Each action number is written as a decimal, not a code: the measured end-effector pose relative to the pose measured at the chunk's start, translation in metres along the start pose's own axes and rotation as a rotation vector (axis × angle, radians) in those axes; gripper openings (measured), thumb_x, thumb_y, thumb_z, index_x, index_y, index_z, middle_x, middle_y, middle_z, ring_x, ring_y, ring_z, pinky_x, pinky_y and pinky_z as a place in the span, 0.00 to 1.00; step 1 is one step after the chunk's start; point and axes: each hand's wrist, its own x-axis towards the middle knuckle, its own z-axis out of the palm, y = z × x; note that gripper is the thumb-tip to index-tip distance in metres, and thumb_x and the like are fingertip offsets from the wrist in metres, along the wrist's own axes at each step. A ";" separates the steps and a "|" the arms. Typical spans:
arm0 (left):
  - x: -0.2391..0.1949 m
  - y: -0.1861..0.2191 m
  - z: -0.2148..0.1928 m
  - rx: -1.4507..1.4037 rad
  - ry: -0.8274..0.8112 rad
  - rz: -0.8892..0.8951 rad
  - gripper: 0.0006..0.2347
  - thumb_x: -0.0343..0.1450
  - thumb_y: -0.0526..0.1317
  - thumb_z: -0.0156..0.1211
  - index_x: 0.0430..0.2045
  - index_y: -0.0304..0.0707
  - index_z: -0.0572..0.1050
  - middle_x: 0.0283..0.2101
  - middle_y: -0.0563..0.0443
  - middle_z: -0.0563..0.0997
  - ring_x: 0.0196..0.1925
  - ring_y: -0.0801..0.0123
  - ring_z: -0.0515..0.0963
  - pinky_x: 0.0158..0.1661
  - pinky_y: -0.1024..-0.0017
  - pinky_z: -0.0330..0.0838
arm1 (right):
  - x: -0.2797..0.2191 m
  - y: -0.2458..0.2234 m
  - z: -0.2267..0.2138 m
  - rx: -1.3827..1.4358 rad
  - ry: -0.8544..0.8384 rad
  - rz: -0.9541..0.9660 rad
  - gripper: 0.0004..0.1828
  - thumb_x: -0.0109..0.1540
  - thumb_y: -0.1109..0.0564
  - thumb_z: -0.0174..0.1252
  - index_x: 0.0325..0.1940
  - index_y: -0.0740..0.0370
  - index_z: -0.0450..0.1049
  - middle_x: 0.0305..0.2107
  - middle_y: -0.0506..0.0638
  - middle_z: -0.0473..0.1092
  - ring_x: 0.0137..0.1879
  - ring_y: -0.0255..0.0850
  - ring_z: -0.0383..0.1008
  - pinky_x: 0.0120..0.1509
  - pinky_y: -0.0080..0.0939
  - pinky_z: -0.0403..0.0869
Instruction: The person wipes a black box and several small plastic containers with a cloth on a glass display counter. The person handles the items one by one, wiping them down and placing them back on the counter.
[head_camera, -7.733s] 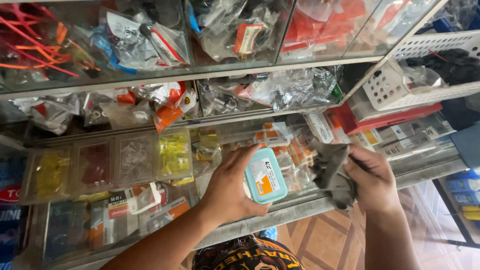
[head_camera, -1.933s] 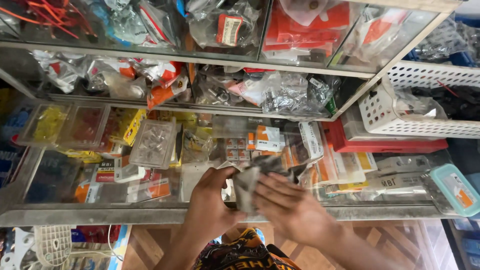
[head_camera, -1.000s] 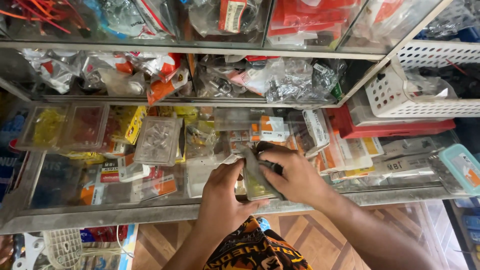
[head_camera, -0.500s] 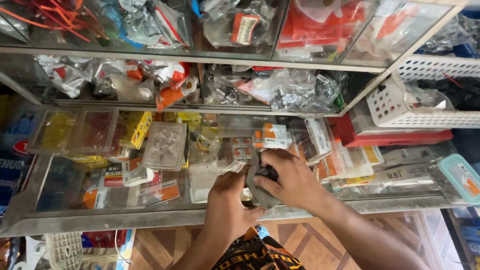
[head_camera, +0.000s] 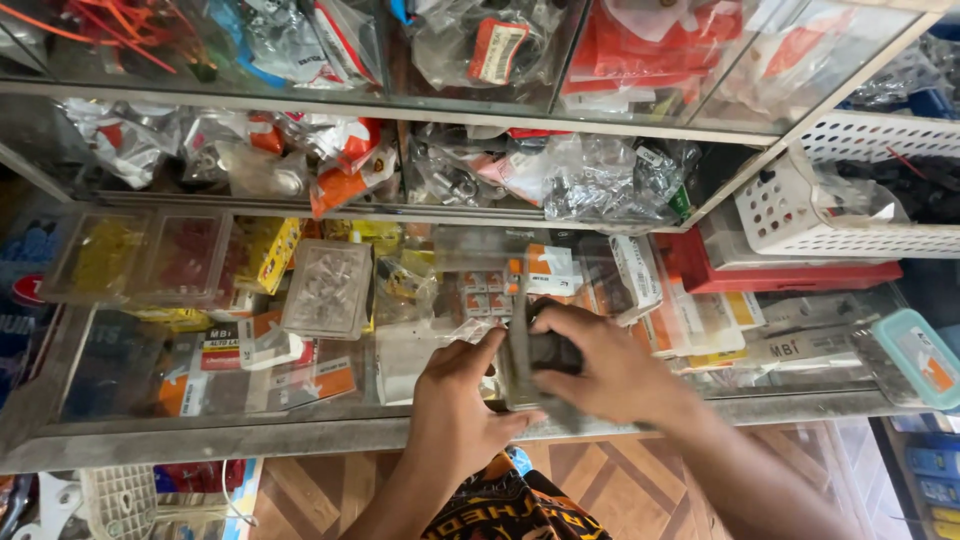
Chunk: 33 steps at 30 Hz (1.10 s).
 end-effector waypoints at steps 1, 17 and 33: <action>-0.002 -0.007 0.004 0.026 0.035 0.040 0.39 0.47 0.44 0.83 0.54 0.27 0.74 0.36 0.38 0.82 0.40 0.50 0.82 0.44 0.59 0.75 | 0.000 -0.001 0.007 -0.064 0.120 0.030 0.21 0.55 0.58 0.66 0.51 0.56 0.71 0.32 0.50 0.76 0.37 0.40 0.79 0.41 0.44 0.76; 0.004 -0.004 -0.004 -0.037 -0.002 0.205 0.36 0.53 0.46 0.81 0.53 0.24 0.74 0.35 0.34 0.82 0.37 0.52 0.83 0.46 0.57 0.72 | -0.011 0.032 -0.013 -0.124 0.502 -0.435 0.04 0.56 0.63 0.69 0.33 0.62 0.80 0.30 0.47 0.77 0.34 0.37 0.76 0.38 0.33 0.75; -0.002 0.001 -0.002 -0.037 -0.015 0.101 0.39 0.51 0.46 0.81 0.56 0.24 0.73 0.36 0.37 0.83 0.36 0.54 0.82 0.47 0.60 0.72 | -0.029 0.018 -0.022 -0.364 0.348 -0.450 0.07 0.54 0.66 0.67 0.35 0.66 0.80 0.39 0.51 0.75 0.40 0.44 0.79 0.40 0.40 0.78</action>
